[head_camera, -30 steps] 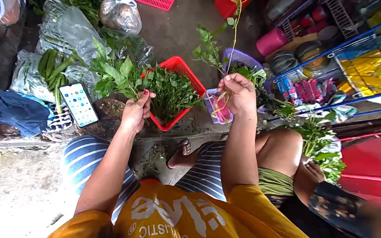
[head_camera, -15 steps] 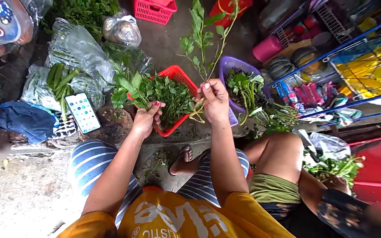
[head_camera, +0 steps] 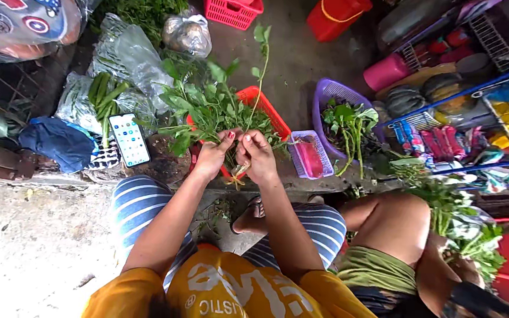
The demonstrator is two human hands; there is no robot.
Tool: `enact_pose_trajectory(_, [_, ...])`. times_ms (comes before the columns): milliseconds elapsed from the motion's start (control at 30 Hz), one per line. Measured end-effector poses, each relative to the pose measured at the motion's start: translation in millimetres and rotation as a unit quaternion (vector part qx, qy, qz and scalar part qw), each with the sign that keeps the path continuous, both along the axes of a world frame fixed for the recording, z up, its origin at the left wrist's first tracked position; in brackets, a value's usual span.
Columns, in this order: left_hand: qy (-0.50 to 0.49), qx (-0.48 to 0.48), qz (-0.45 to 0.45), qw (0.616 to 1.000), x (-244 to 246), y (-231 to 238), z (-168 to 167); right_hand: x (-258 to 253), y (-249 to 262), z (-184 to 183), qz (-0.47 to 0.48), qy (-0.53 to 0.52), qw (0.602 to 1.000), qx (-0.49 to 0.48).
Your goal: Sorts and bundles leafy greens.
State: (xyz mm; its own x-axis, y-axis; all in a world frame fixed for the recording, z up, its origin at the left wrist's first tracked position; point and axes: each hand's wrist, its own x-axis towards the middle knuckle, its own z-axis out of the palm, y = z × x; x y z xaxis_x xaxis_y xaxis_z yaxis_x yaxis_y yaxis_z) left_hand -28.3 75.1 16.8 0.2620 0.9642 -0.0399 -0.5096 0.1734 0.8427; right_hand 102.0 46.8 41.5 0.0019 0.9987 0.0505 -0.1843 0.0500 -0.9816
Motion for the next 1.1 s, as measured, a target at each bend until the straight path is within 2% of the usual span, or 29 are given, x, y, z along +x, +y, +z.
enact_pose_trajectory(333, [-0.008, -0.02, -0.014, 1.0, -1.9, -5.5, 1.1, -6.6, -4.6, -2.0, -0.011, -0.038, 0.999, -0.031])
enact_pose_trajectory(500, [-0.027, -0.012, -0.03, 0.999, -0.1, -2.1, -0.5, -5.9, -9.9, -3.4, -0.031, -0.114, 0.989, -0.086])
enact_pose_trajectory(600, [-0.043, -0.031, -0.016, 0.998, -4.2, 5.3, 0.2, 4.8, -23.1, -8.2, -0.003, -0.236, 0.963, -0.132])
enact_pose_trajectory(700, [-0.063, -0.07, 0.007, 0.995, -6.6, 9.3, 1.7, 24.8, -35.4, -4.0, 0.12, -0.417, 0.884, -0.171])
enact_pose_trajectory(733, [-0.066, -0.075, 0.0, 0.995, -6.8, 8.9, 1.4, 32.3, -35.3, -4.2, 0.138, -0.45, 0.868, -0.159])
enact_pose_trajectory(767, [-0.066, -0.073, -0.012, 0.995, -6.4, 7.8, 0.1, 38.3, -34.0, -3.9, 0.118, -0.461, 0.869, -0.133])
enact_pose_trajectory(833, [-0.056, -0.065, -0.038, 0.996, -3.2, 3.9, -1.9, 42.3, -27.0, 10.1, 0.027, -0.45, 0.89, -0.067])
enact_pose_trajectory(900, [-0.046, -0.063, -0.058, 0.995, 0.8, -0.5, -1.5, 37.5, -15.3, 26.8, -0.049, -0.421, 0.905, 0.042])
enact_pose_trajectory(967, [-0.033, -0.059, -0.069, 0.995, 3.3, -4.4, -0.9, 27.2, -3.2, 34.6, -0.081, -0.395, 0.907, 0.126])
enact_pose_trajectory(1100, [0.0, -0.042, -0.09, 0.995, 2.1, -6.4, -1.5, 11.0, 7.4, 28.2, -0.092, -0.367, 0.913, 0.155])
